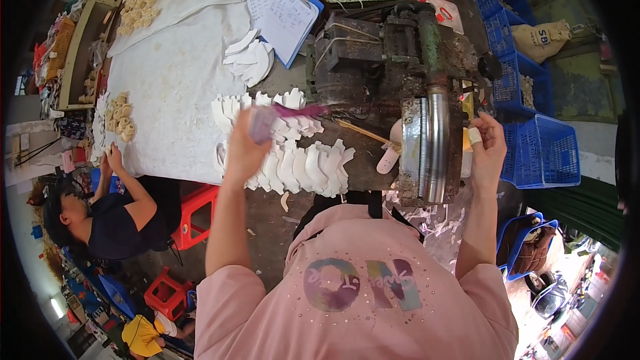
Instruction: The recorder is using a machine to apply glue or adhesive to shoe upper components and then stack them.
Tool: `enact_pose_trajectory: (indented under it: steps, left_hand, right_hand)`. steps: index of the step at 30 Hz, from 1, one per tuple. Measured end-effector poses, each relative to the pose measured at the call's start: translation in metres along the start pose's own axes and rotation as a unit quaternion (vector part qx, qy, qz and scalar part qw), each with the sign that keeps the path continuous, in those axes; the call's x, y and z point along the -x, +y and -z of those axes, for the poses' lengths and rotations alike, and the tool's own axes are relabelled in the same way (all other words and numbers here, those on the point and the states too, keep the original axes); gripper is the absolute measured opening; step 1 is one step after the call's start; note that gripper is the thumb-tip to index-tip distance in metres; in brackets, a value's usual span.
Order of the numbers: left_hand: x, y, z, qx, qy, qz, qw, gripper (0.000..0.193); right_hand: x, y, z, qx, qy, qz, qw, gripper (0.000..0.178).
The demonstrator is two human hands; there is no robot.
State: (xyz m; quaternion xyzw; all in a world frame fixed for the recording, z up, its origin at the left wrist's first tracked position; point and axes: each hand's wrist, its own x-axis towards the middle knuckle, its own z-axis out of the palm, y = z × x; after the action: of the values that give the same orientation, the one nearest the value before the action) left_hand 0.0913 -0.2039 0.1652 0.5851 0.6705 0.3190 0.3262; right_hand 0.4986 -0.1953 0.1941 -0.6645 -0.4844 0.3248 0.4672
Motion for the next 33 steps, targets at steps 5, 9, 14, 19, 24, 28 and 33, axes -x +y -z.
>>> enact_pose_trajectory:
  steps: [5, 9, 14, 19, 24, 28, 33]
  left_hand:
    - [-0.03, -0.066, 0.036, -0.283, 0.066, -0.033, 0.956, 0.053]
    - [-0.013, -0.094, 0.008, -0.348, -0.073, -0.063, 0.933, 0.055]
    - [0.005, -0.126, -0.017, -0.307, -0.112, -0.11, 0.939, 0.06]
    - [-0.003, -0.121, -0.021, -0.332, -0.188, 0.036, 0.924, 0.055]
    - [-0.013, -0.105, -0.01, -0.358, -0.264, 0.03, 0.895, 0.051]
    - [-0.015, -0.074, 0.007, -0.325, -0.187, -0.023, 0.927, 0.05]
    - [-0.005, 0.006, 0.002, 0.225, -0.044, 0.03, 0.973, 0.051]
  right_hand:
    - [0.003, -0.002, -0.002, 0.019, 0.004, -0.007, 1.0, 0.037]
    - [0.006, 0.0, -0.001, 0.025, 0.012, 0.005, 1.0, 0.036]
    - [0.007, 0.0, -0.004, 0.033, 0.019, 0.013, 0.999, 0.033]
    - [0.007, -0.003, -0.007, 0.036, 0.023, 0.008, 0.999, 0.033]
    - [0.007, -0.003, -0.006, 0.026, 0.029, 0.015, 0.999, 0.032]
    - [0.009, -0.01, -0.004, 0.006, 0.041, 0.034, 0.999, 0.029]
    - [0.026, -0.038, -0.011, 0.011, 0.002, 0.05, 0.999, 0.022]
